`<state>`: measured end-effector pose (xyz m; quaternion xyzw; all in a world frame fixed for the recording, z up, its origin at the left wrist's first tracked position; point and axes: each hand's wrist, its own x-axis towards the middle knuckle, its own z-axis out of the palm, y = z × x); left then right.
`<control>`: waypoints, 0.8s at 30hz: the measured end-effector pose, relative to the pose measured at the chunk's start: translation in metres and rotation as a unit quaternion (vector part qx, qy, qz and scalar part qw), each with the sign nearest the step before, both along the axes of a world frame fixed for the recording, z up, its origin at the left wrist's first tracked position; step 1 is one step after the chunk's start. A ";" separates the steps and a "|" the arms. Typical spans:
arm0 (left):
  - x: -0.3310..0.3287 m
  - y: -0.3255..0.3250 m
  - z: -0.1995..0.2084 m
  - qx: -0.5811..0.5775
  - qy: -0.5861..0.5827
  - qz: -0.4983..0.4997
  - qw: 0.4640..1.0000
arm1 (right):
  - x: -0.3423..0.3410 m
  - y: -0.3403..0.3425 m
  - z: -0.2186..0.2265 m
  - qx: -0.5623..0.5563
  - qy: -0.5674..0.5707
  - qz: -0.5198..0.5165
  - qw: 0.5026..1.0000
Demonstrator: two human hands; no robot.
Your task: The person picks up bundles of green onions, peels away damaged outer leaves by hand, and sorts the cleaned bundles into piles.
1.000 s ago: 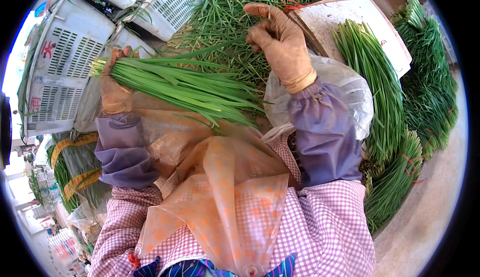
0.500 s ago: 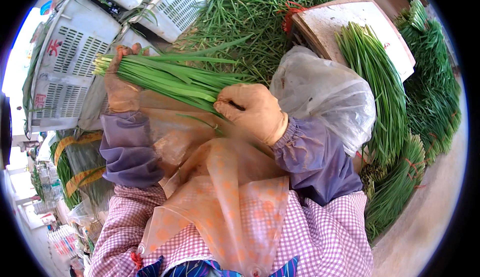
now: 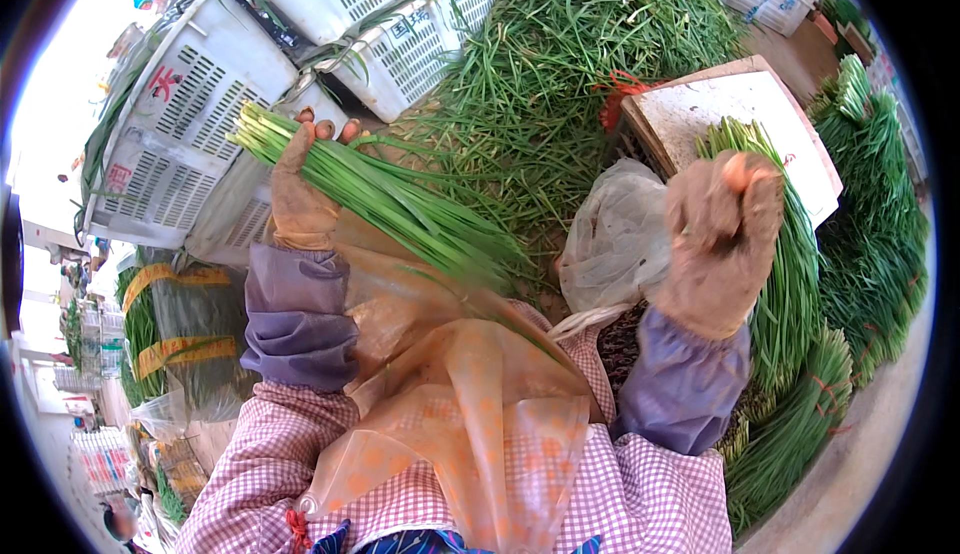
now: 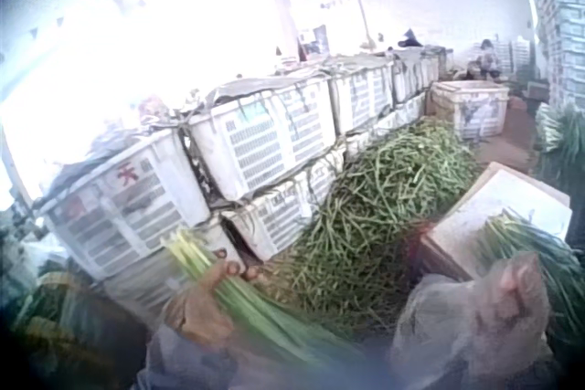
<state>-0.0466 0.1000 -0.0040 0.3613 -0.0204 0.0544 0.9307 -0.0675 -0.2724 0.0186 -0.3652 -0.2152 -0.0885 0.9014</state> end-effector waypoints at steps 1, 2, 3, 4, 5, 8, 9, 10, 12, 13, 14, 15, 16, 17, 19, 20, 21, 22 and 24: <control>-0.003 -0.003 0.004 0.005 -0.002 0.002 1.000 | 0.009 -0.001 -0.003 0.010 -0.004 -0.001 1.000; -0.007 -0.010 0.006 0.008 -0.005 -0.009 1.000 | 0.019 0.000 -0.006 0.018 -0.006 -0.002 1.000; -0.011 -0.016 0.008 0.010 -0.009 -0.020 1.000 | 0.028 0.023 -0.018 -0.152 -0.003 -0.095 0.984; -0.015 -0.020 0.008 0.013 -0.009 -0.018 1.000 | 0.033 0.047 -0.027 -0.318 0.000 -0.183 0.930; -0.014 -0.028 0.009 0.005 -0.012 -0.055 0.998 | 0.030 0.061 -0.027 -0.310 0.007 -0.125 0.942; -0.017 -0.052 0.011 -0.016 0.001 -0.112 0.994 | 0.020 0.098 -0.013 -0.399 -0.049 -0.012 0.916; -0.018 -0.061 0.015 0.002 0.009 -0.134 0.991 | 0.020 0.107 -0.017 -0.431 -0.057 0.000 0.900; -0.021 -0.063 0.021 0.025 0.017 -0.148 0.989 | 0.020 0.114 -0.024 -0.442 -0.066 0.009 0.895; -0.020 -0.057 0.017 0.027 -0.003 -0.123 0.992 | 0.019 0.124 -0.035 -0.495 -0.092 -0.036 0.863; -0.022 -0.053 0.016 0.048 0.004 -0.100 0.994 | 0.016 0.123 -0.040 -0.536 -0.106 -0.085 0.833; -0.024 -0.051 0.016 0.068 0.012 -0.077 0.995 | 0.014 0.121 -0.042 -0.536 -0.110 -0.082 0.833; -0.022 -0.052 0.017 0.046 0.029 -0.054 0.997 | 0.012 0.116 -0.045 -0.549 -0.109 -0.087 0.824; -0.022 -0.050 0.016 0.043 0.033 -0.052 0.997 | 0.009 0.110 -0.049 -0.564 -0.102 -0.091 0.814; -0.023 -0.048 0.015 0.036 0.039 -0.047 0.997 | 0.006 0.105 -0.051 -0.587 -0.077 -0.048 0.804; -0.021 -0.044 0.010 0.019 0.026 -0.039 0.999 | 0.008 0.094 -0.061 -0.582 -0.070 -0.061 0.808; -0.019 -0.046 0.010 0.015 0.026 -0.044 0.999 | 0.010 0.086 -0.067 -0.576 -0.064 -0.078 0.811; -0.016 -0.047 0.010 0.014 0.028 -0.052 0.998 | 0.016 0.081 -0.076 -0.506 -0.013 -0.107 0.856; -0.016 -0.047 0.010 0.016 0.032 -0.057 0.998 | 0.022 0.078 -0.073 -0.419 0.073 -0.059 0.903; -0.022 -0.050 0.016 0.020 0.051 -0.051 0.997 | 0.032 0.083 -0.055 -0.423 -0.101 -0.133 0.891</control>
